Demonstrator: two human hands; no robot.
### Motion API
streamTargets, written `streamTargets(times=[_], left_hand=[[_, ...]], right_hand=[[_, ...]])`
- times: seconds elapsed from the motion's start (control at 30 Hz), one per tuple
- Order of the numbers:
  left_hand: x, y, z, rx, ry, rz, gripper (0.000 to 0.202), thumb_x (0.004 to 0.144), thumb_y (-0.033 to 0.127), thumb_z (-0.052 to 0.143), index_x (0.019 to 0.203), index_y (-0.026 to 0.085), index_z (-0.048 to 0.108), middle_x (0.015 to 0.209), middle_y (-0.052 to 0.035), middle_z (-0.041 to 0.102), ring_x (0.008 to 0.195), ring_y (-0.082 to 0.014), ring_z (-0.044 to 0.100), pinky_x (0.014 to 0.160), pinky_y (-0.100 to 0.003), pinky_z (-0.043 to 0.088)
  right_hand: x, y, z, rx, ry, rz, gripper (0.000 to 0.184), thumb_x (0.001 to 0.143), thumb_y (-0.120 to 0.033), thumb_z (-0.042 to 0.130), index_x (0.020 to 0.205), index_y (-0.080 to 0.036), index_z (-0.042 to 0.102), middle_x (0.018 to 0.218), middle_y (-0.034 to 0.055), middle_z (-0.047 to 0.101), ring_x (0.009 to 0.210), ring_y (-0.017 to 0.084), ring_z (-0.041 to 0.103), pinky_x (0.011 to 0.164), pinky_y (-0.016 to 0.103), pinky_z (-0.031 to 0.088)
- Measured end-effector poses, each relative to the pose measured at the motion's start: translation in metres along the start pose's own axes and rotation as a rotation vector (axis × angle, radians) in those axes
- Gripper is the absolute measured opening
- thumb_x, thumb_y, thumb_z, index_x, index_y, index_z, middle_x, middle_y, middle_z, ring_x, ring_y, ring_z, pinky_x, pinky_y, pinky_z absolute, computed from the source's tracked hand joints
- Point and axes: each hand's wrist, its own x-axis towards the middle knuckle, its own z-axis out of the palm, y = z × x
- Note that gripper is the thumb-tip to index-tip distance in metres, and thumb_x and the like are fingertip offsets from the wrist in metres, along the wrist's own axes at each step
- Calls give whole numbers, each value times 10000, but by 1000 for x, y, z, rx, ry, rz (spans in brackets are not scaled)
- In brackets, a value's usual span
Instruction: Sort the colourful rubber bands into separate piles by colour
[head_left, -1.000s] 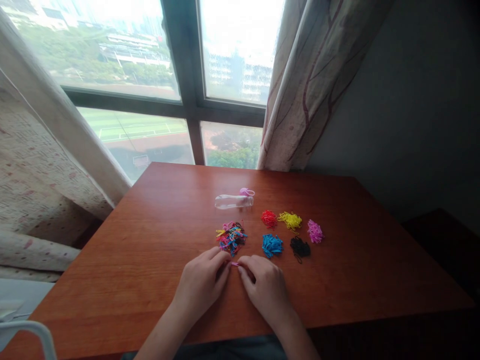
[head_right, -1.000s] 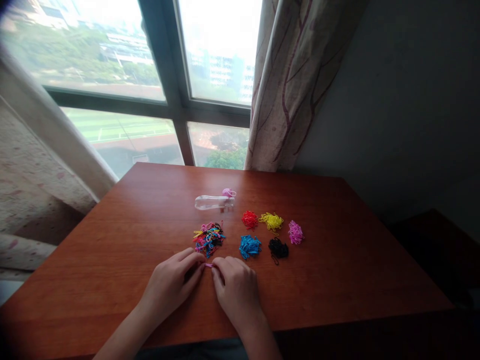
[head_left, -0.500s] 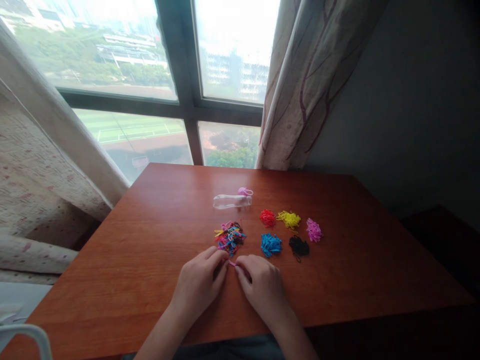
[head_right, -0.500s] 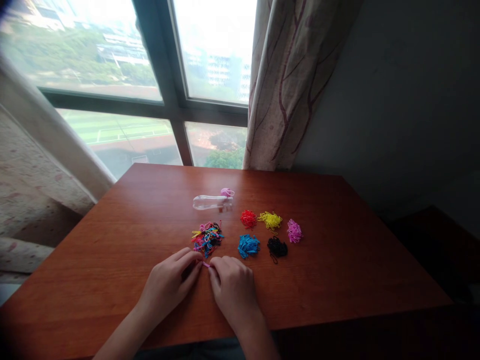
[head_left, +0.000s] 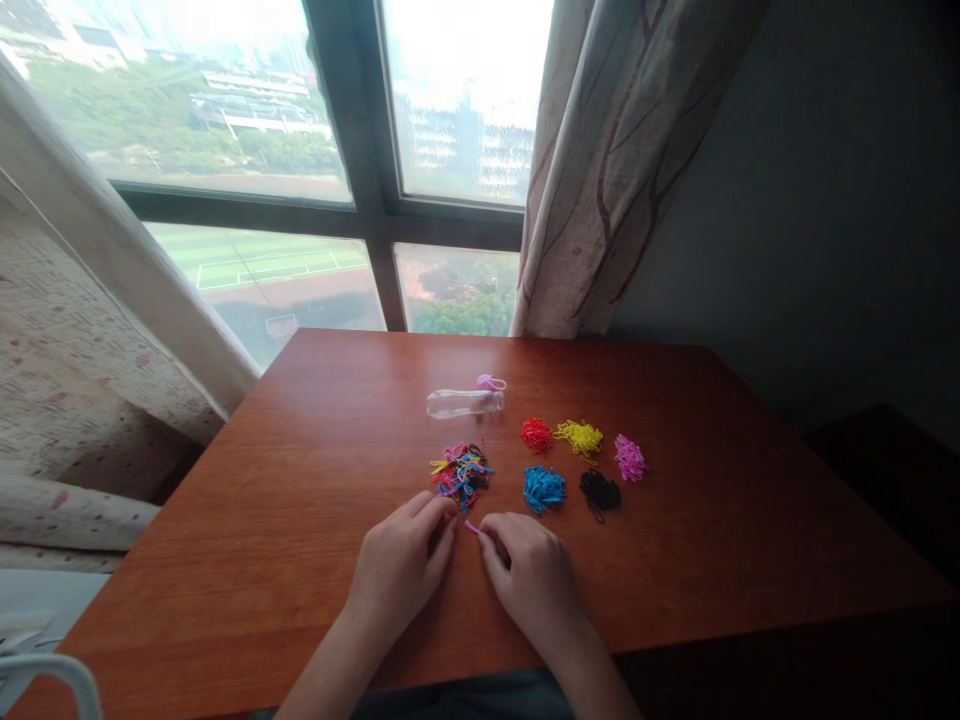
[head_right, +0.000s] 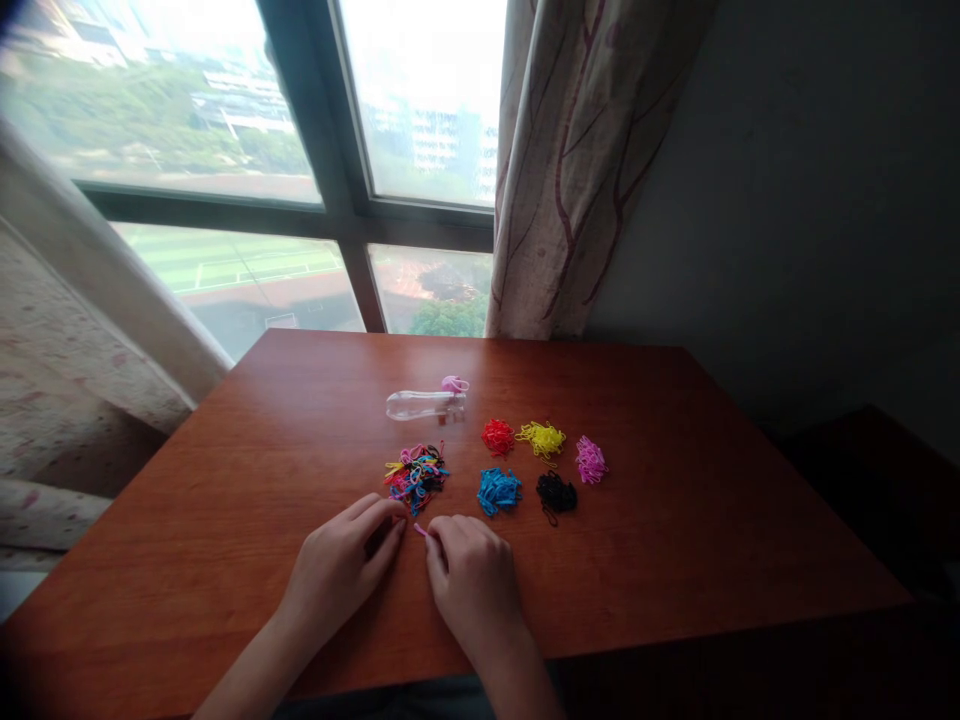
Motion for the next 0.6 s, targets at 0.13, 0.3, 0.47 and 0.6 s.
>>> streamTargets(times=[0.13,0.3,0.47,0.6], left_hand=[[5,3,2,2,0,23,171,949,251,455,1003,250,616,930,-13,682,788,-158,654,665,-238,444],[25,18,5,128,-24,60,140,933,260,489,996,255,615,952,-24,690,849,-185,658,656,-251,436],[45,31,7,281,-55,58,108,910,221,505,899,218,613,926,-44,689,814,-195,647,614,-261,416],[48,33,6,330,-94,63,186,952,212,431,892,212,606,927,-46,692,809,-200,655,589,-262,398]], right_hand=[[-6,1,0,4,4,14,156,906,-137,502,807,-225,585,736,-7,636,696,158,585,642,254,334],[-8,3,0,-16,8,7,162,905,-146,502,790,-226,584,731,-5,642,690,159,592,629,256,339],[-7,2,-1,-12,3,6,170,908,-146,488,794,-229,582,738,-4,649,701,158,604,634,253,345],[-7,2,-1,12,-9,20,170,915,-151,480,802,-229,579,752,2,652,717,163,603,650,254,348]])
